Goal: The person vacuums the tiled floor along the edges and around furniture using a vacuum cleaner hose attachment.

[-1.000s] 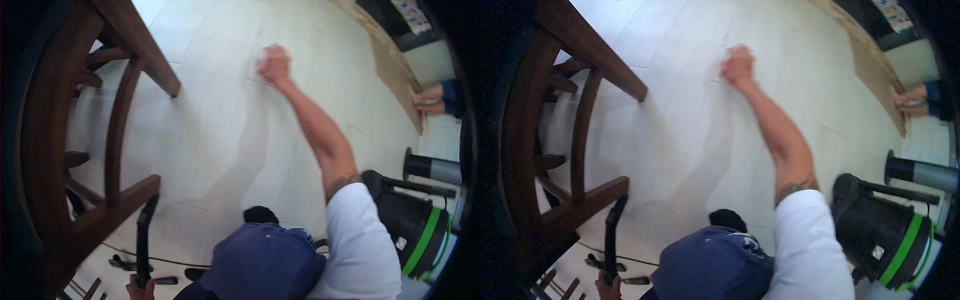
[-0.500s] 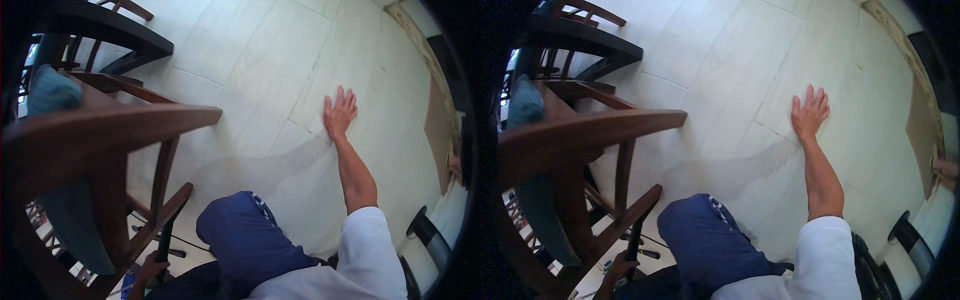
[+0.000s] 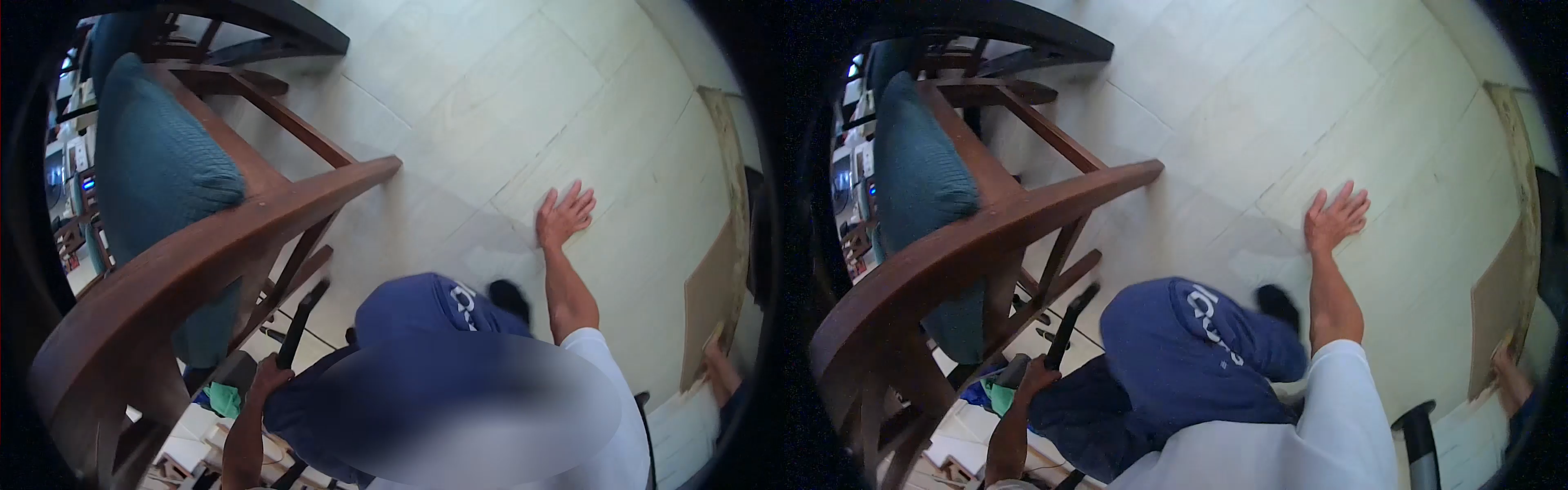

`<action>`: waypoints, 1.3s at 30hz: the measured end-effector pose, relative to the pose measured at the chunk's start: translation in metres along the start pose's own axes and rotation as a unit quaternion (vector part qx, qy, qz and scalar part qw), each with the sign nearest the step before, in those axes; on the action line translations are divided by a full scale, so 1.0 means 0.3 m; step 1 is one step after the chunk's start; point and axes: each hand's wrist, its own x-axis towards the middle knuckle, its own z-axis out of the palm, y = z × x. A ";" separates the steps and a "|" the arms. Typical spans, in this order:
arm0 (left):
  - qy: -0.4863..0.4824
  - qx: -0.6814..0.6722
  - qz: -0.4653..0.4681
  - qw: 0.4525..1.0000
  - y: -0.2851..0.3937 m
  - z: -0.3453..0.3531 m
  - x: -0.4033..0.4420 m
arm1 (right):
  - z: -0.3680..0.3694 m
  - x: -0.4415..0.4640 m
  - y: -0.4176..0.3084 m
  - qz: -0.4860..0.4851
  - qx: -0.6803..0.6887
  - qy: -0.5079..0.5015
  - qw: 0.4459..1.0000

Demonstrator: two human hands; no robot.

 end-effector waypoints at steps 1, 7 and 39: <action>0.010 0.033 0.007 0.999 -0.048 0.033 0.041 | 0.021 0.021 -0.036 0.001 0.006 0.007 1.000; 0.075 -0.004 0.062 0.995 0.016 0.068 -0.015 | 0.040 -0.029 -0.091 -0.004 0.006 0.039 0.999; 0.087 -0.265 0.032 0.960 0.828 0.114 -0.125 | 0.218 0.945 -0.692 -0.223 0.005 -0.048 0.974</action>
